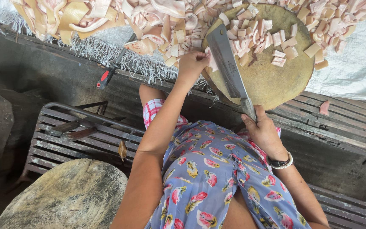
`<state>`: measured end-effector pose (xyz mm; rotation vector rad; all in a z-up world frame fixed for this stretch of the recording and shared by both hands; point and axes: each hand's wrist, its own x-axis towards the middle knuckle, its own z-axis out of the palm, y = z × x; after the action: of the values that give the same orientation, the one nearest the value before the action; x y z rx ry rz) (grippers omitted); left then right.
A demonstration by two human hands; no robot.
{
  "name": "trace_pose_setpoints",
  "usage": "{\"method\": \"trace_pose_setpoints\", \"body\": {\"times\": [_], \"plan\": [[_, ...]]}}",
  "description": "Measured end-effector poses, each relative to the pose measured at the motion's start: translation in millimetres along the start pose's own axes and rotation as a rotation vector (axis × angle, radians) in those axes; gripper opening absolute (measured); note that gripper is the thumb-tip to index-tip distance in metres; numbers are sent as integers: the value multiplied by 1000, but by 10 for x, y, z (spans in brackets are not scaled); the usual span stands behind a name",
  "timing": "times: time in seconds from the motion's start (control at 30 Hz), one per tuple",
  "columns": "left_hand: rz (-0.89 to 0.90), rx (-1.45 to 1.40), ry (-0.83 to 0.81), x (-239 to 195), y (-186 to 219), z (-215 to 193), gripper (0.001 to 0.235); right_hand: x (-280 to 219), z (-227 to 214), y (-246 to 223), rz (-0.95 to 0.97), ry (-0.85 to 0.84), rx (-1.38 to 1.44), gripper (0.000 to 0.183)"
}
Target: The person sits on a low metal bench and uses a large knife to cut strips of pale, processed meat into small cubes on a round wooden cutting board. The cut pieces are pushed aside on the board as the person continues to slice more strips from a pile.
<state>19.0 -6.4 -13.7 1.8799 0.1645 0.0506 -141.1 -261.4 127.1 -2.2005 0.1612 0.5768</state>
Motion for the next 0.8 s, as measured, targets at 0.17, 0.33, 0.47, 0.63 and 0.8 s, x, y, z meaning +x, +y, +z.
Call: {"method": "trace_pose_setpoints", "body": {"times": [0.17, 0.33, 0.47, 0.63, 0.8], "plan": [[-280, -59, -87, -64, 33, -120, 29, 4, 62, -52, -27, -20, 9, 46], [-107, -1, -9, -84, -11, -105, 34, -6, 59, -172, 21, -53, 12, 55], [-181, 38, -30, -85, -40, -97, 40, -56, 44, -248, 6, -62, 53, 49], [-132, 38, -17, -121, -25, -106, 37, -127, 20, -230, 67, -72, 8, 45], [-155, -65, -36, -146, -19, -96, 31, -111, 105, -85, -12, -50, 27, 35]]}}
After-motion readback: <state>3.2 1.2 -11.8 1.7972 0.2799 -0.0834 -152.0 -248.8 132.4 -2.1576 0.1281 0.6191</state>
